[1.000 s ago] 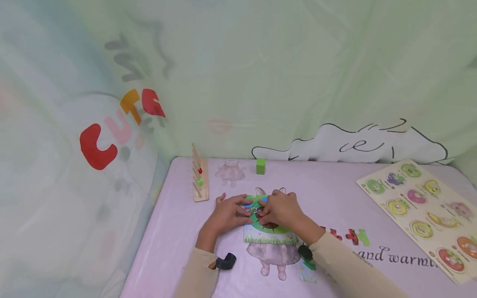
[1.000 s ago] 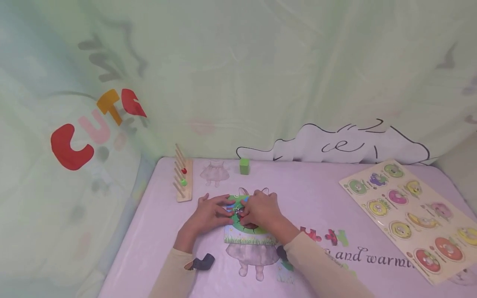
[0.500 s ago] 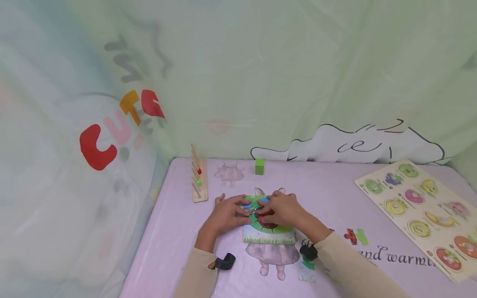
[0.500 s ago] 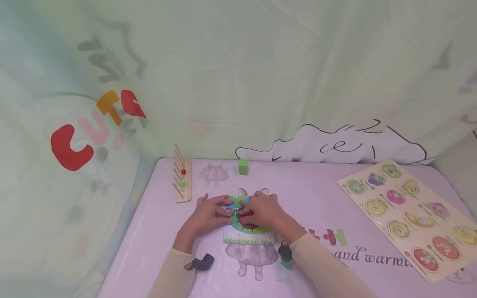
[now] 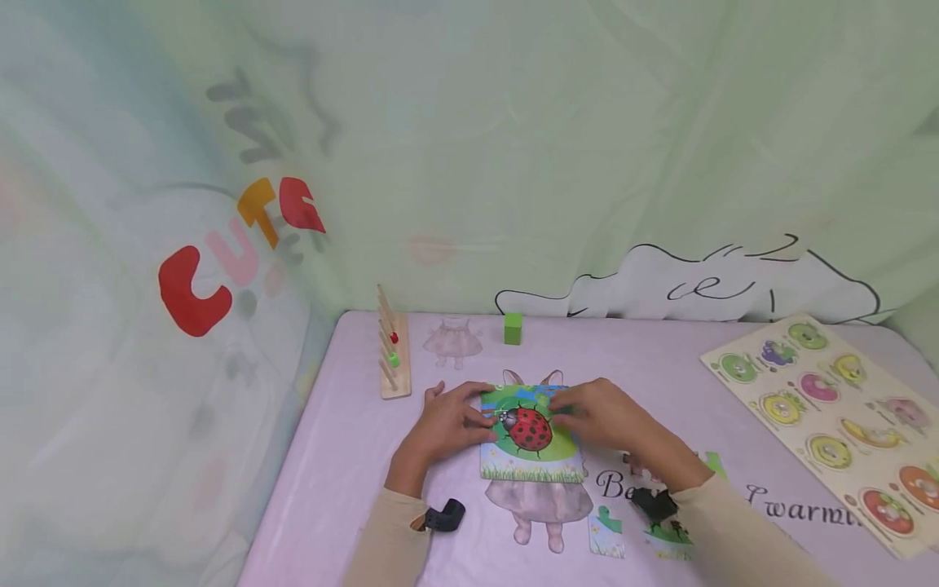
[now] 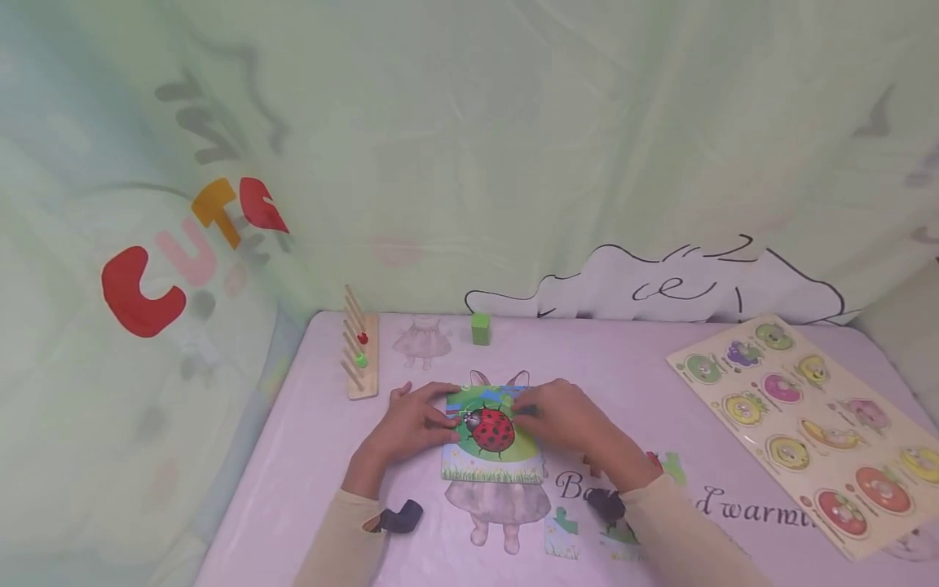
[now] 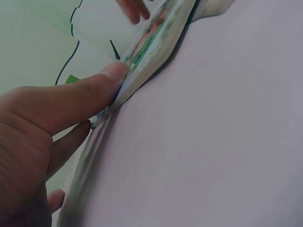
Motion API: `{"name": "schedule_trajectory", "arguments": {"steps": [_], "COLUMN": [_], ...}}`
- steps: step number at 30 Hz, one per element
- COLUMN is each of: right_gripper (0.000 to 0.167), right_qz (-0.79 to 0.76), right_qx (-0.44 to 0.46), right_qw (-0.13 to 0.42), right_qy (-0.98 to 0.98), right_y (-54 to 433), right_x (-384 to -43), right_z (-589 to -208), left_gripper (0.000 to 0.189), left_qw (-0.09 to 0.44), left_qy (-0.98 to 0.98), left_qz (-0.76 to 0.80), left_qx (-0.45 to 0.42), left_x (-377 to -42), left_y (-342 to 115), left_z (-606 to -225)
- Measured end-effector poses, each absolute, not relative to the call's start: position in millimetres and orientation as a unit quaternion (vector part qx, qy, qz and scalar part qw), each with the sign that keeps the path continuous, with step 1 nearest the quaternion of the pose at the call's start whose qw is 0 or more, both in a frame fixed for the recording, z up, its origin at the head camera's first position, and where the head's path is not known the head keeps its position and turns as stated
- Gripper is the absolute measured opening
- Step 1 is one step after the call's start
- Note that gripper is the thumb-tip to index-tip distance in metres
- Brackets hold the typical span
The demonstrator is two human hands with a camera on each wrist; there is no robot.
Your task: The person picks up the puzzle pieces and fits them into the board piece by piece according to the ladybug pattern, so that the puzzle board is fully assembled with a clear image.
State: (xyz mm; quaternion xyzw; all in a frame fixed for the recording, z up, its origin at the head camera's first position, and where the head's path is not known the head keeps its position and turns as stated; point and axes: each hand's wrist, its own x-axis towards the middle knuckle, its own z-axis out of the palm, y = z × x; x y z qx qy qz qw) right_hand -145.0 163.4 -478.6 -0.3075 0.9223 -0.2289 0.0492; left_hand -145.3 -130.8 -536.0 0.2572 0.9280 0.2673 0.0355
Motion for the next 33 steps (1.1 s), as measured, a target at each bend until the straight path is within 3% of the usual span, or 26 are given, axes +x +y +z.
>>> {"name": "schedule_trajectory", "arguments": {"steps": [20,33], "right_gripper": [0.024,0.041], "right_qz": [-0.210,-0.214], "right_qx": [-0.149,-0.178], "right_qw": [0.186,0.197], "right_qy": [0.948,0.940], "right_y": [248.3,267.2], "right_x": [-117.1,-116.4], "right_z": [-476.7,-488.4], "left_gripper": [0.026,0.025], "left_qw": [0.027,0.034], "left_qy": [0.921,0.916], "left_qz": [0.275,0.290], "left_qx": [0.274,0.275], "left_x": [-145.0,-146.1], "left_y": [-131.7,-132.9], "left_z": [-537.6,-538.5]}}
